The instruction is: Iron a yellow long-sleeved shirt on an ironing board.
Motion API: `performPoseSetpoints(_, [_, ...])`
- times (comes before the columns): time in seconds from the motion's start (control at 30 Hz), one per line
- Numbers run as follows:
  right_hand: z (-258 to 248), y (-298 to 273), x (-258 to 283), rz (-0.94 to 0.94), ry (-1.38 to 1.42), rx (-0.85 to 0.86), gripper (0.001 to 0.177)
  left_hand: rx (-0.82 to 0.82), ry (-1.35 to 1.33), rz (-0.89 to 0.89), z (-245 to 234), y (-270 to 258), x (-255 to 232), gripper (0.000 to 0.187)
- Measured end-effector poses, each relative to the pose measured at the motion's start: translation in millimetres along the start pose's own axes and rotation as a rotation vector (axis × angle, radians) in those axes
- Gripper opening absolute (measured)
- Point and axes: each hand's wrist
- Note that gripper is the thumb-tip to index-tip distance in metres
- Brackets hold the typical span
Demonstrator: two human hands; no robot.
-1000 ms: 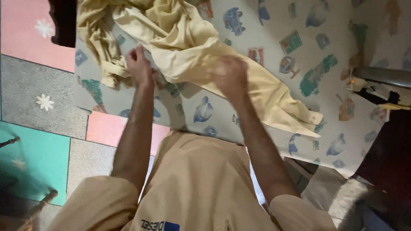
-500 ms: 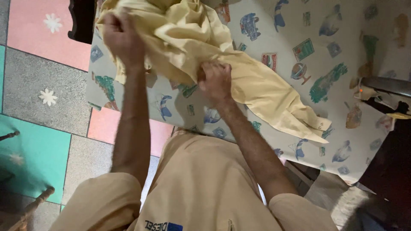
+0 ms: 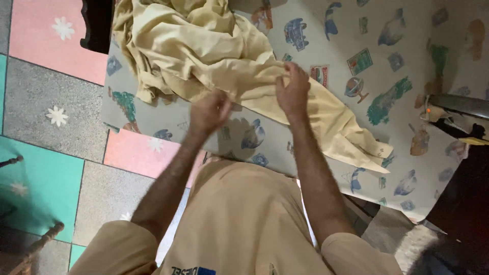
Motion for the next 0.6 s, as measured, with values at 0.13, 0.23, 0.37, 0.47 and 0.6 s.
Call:
performPoseSetpoints(0.13, [-1,22,-19,-0.192,-0.083,-0.038,0.047,0.026,-0.171,-0.306,25,-23,-18,0.031])
performPoseSetpoints(0.23, [6,28,-17,-0.157,-0.206,0.041,0.051,-0.373,-0.489,-0.555,34,-33,-3,0.041])
performPoseSetpoints(0.37, [18,34,-2,-0.112,-0.134,0.180,0.051,-0.360,0.458,-0.272,2,-18,-8,0.072])
performPoseSetpoints(0.47, [9,38,18,-0.027,-0.198,0.247,0.043,-0.300,0.530,-0.187,-4,-12,16,0.074])
performPoseSetpoints(0.6, [12,44,12,-0.050,-0.306,0.204,0.035,-0.219,0.534,-0.110,-10,-23,79,0.035])
Point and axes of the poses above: each hand's wrist, its own y-axis towards the middle knuckle, its own z-axis out of the palm, x = y × z, and after that the axes turned 13 degrees about -y, right-handed
